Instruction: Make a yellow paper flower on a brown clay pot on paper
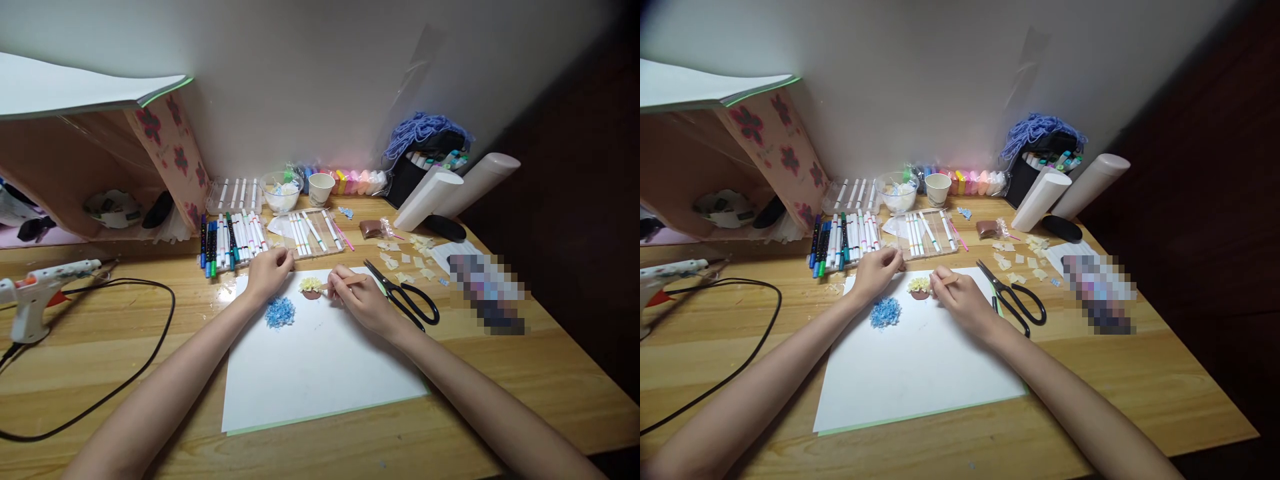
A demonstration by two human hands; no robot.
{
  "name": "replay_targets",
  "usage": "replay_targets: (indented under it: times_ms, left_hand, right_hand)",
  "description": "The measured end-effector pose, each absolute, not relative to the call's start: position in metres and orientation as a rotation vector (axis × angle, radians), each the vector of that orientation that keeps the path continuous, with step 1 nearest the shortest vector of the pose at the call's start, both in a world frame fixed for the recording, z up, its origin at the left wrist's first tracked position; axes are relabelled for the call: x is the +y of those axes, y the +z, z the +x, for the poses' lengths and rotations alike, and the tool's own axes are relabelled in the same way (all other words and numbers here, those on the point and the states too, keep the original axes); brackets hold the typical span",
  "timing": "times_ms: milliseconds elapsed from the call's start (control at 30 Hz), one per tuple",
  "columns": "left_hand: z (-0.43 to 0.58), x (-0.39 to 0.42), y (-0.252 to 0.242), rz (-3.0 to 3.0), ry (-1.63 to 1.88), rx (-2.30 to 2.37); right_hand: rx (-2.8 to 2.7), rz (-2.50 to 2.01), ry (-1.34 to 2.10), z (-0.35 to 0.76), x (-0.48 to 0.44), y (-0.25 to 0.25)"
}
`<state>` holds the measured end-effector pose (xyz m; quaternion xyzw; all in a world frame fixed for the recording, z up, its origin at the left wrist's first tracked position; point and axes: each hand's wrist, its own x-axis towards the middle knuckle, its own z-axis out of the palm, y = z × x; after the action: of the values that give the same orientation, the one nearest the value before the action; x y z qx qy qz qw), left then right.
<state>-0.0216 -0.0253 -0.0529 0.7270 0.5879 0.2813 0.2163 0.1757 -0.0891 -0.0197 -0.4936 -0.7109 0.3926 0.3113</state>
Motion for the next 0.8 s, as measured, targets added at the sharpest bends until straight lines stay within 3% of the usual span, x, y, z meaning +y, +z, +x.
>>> replay_targets:
  times_ms: [800]
  left_hand:
    - [-0.0219,-0.0250,-0.0536,2.022,0.813,1.600]
  right_hand:
    - [-2.048,-1.212,0.798,0.1751,-0.0901,-0.0245]
